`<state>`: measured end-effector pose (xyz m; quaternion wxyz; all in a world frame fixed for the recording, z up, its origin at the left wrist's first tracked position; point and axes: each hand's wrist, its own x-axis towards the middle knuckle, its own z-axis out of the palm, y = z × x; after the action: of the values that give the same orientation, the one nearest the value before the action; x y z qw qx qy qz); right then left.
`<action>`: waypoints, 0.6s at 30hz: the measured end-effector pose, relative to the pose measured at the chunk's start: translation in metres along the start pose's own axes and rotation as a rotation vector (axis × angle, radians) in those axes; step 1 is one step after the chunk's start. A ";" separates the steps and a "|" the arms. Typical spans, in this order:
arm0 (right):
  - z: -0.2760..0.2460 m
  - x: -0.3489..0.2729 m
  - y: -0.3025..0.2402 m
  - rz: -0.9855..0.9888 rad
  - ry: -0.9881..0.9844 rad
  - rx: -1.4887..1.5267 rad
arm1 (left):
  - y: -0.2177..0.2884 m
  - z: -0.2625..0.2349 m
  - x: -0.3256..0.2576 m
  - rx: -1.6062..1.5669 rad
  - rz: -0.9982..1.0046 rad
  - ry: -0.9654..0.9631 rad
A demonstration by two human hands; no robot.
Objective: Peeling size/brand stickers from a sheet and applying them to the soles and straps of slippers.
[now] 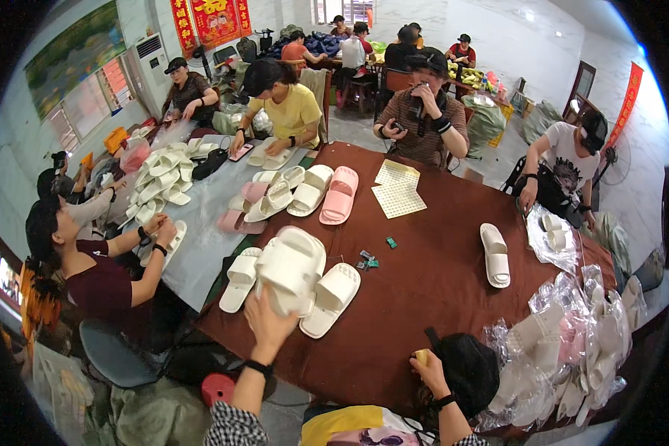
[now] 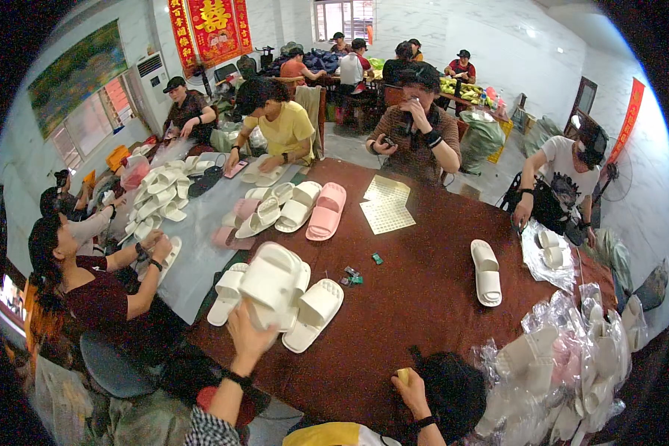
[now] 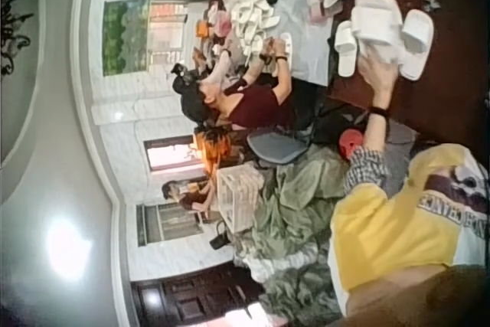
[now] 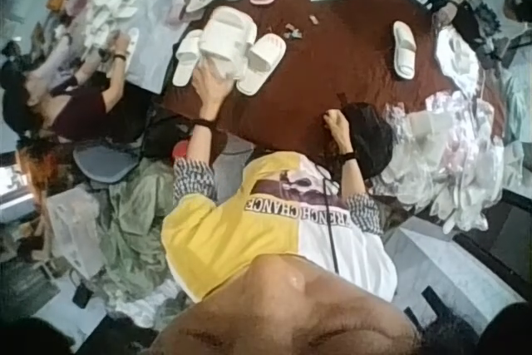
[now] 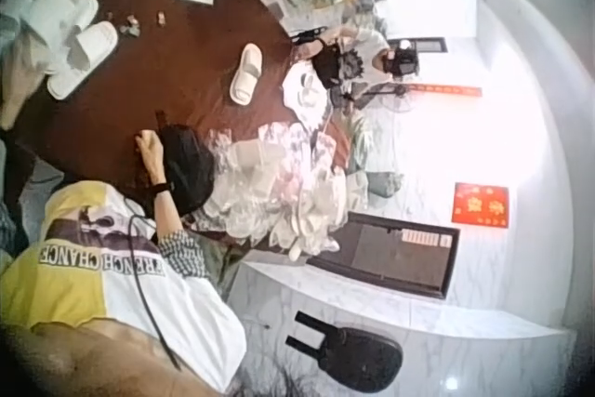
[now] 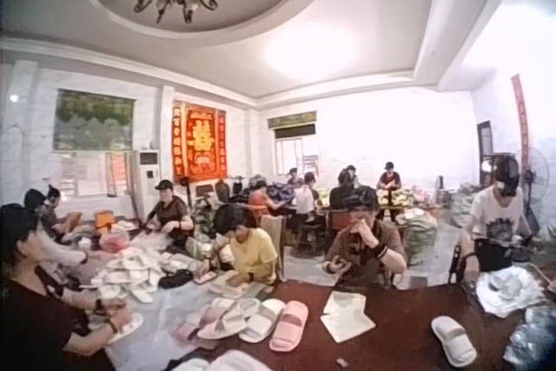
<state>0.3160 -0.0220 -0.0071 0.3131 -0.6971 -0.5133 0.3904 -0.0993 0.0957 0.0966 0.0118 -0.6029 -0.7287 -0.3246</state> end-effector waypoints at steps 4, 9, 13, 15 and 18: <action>-0.001 0.000 -0.017 0.001 0.015 0.024 | -0.027 0.012 0.060 0.041 -0.043 0.022; 0.002 -0.003 -0.018 0.036 0.009 0.093 | -0.039 0.044 0.072 0.143 0.023 -0.275; 0.004 0.001 -0.001 0.059 0.012 0.091 | -0.034 0.054 0.069 0.224 0.118 -0.315; 0.008 0.004 0.006 0.007 0.011 0.140 | -0.045 0.052 0.075 0.246 0.176 -0.266; 0.009 0.005 0.001 0.031 -0.003 0.081 | -0.053 0.049 0.075 0.276 0.210 -0.196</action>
<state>0.3096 -0.0172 -0.0136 0.3345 -0.6911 -0.4868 0.4166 -0.1486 0.1811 0.0645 0.0573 -0.6971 -0.6970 -0.1582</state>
